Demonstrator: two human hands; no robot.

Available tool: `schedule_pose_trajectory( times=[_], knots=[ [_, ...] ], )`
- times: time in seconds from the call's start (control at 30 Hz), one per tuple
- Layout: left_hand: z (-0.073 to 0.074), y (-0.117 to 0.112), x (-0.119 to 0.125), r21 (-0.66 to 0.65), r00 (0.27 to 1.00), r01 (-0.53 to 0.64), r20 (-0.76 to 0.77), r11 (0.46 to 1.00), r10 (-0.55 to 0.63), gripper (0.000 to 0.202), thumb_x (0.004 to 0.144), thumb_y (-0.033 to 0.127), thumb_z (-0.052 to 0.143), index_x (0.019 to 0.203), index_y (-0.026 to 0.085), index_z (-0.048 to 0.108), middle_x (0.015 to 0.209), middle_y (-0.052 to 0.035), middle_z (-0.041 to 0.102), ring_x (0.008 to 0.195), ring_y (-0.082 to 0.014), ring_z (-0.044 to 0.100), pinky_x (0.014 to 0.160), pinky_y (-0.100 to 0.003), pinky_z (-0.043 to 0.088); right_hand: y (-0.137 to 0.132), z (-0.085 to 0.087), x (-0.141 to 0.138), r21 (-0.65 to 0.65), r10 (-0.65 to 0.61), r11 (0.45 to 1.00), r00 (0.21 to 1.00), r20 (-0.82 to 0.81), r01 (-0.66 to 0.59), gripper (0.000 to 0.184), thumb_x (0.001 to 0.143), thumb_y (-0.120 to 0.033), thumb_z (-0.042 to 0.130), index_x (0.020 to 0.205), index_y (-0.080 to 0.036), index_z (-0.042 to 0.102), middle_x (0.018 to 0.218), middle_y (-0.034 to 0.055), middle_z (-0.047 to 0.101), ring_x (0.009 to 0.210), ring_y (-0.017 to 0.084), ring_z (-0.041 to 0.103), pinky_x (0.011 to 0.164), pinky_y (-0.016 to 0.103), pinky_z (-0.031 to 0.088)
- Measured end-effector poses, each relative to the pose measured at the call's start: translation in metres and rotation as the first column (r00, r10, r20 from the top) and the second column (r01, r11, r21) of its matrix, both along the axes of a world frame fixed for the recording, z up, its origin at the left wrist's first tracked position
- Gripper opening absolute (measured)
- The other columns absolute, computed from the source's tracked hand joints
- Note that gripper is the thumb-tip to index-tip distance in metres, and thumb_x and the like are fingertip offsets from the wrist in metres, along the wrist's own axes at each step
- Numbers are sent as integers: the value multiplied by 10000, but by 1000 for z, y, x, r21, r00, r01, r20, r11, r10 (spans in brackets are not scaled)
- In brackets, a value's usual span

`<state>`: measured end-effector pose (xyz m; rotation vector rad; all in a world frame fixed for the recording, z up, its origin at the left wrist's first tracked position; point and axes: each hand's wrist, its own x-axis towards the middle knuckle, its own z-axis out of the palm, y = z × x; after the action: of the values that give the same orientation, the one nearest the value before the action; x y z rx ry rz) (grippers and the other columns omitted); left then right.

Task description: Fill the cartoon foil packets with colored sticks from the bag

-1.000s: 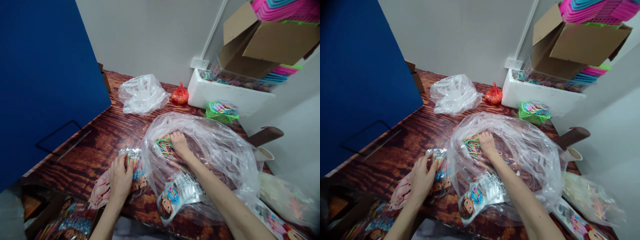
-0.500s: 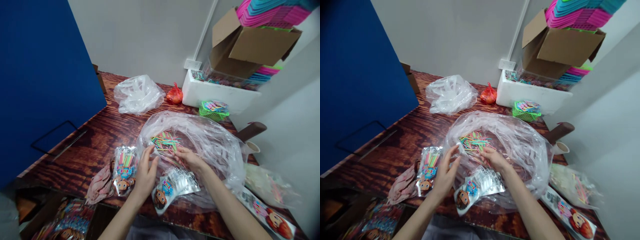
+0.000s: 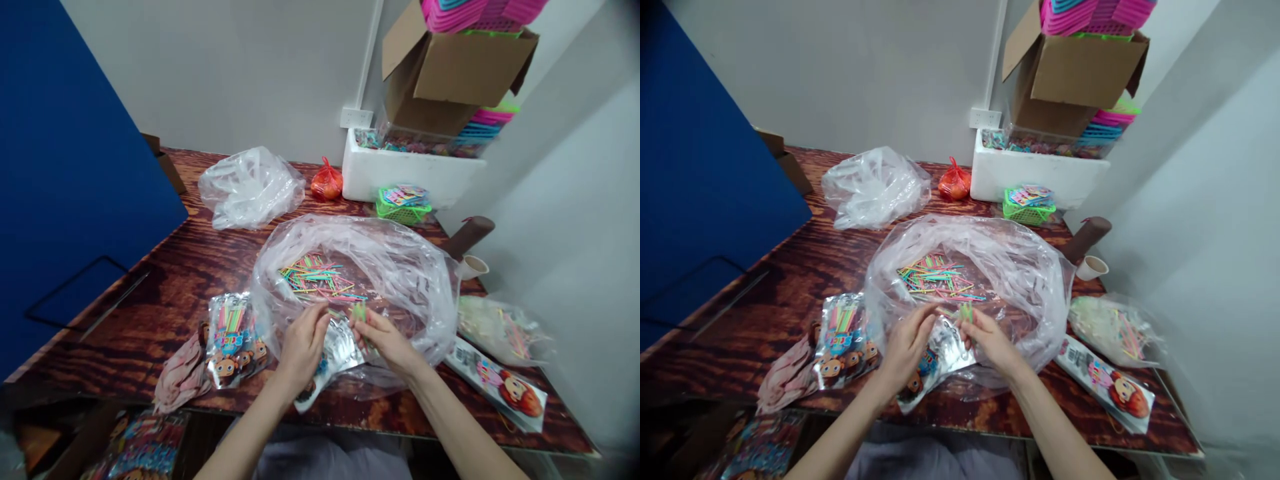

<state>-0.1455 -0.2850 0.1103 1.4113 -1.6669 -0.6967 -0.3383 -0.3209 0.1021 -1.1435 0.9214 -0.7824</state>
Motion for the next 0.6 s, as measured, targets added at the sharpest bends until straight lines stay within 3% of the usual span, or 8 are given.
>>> schedule_pose_trajectory(
  times=[0.1, 0.17, 0.23, 0.37, 0.5, 0.6],
  knots=[
    [-14, 16, 8, -14, 924, -45, 380, 999, 47, 249, 970, 282, 416, 1031, 173, 631, 998, -92, 647, 961, -247, 576, 849, -378, 433, 3, -15, -21, -289, -292, 921, 954, -70, 261, 270, 852, -465, 600, 893, -198, 590, 769, 7, 597, 704, 147, 531, 664, 266, 411],
    [-26, 23, 9, -10, 813, -84, 578, 996, 74, 240, 931, 291, 495, 1076, 152, 626, 1008, -110, 624, 962, -279, 554, 833, -408, 425, 6, -33, -30, -359, -389, 876, 912, -128, 323, 239, 855, -440, 578, 864, -202, 585, 798, 16, 610, 762, 172, 556, 719, 286, 416],
    [-35, 27, 7, 1, 727, -98, 682, 995, 71, 336, 891, 326, 571, 1171, 142, 596, 1037, -118, 611, 979, -301, 539, 835, -431, 415, 9, -50, -35, -374, -424, 864, 887, -182, 336, 216, 856, -417, 562, 841, -201, 580, 808, 21, 619, 802, 192, 577, 763, 303, 417],
    [-34, 24, 2, 60, 681, -91, 732, 994, 19, 400, 868, 308, 609, 1231, 146, 560, 1059, -114, 606, 1003, -297, 539, 839, -415, 403, 12, -67, -35, -384, -442, 858, 870, -217, 340, 208, 879, -401, 516, 875, -202, 579, 831, 27, 644, 834, 208, 595, 808, 320, 413],
    [-20, 17, -5, 134, 660, -92, 750, 987, -40, 364, 852, 298, 627, 1180, 148, 580, 1034, -117, 621, 999, -311, 555, 840, -428, 399, 13, -66, -32, -389, -436, 863, 864, -253, 322, 223, 885, -401, 495, 863, -198, 582, 820, 31, 648, 819, 209, 589, 792, 309, 410],
    [-21, 14, -10, 121, 694, -94, 719, 988, -22, 363, 829, 282, 649, 1155, 143, 571, 1020, -115, 616, 997, -314, 553, 838, -427, 407, 14, -63, -32, -427, -423, 856, 869, -257, 291, 233, 900, -387, 473, 826, -196, 586, 814, 27, 624, 821, 200, 574, 787, 293, 406]
  ],
)
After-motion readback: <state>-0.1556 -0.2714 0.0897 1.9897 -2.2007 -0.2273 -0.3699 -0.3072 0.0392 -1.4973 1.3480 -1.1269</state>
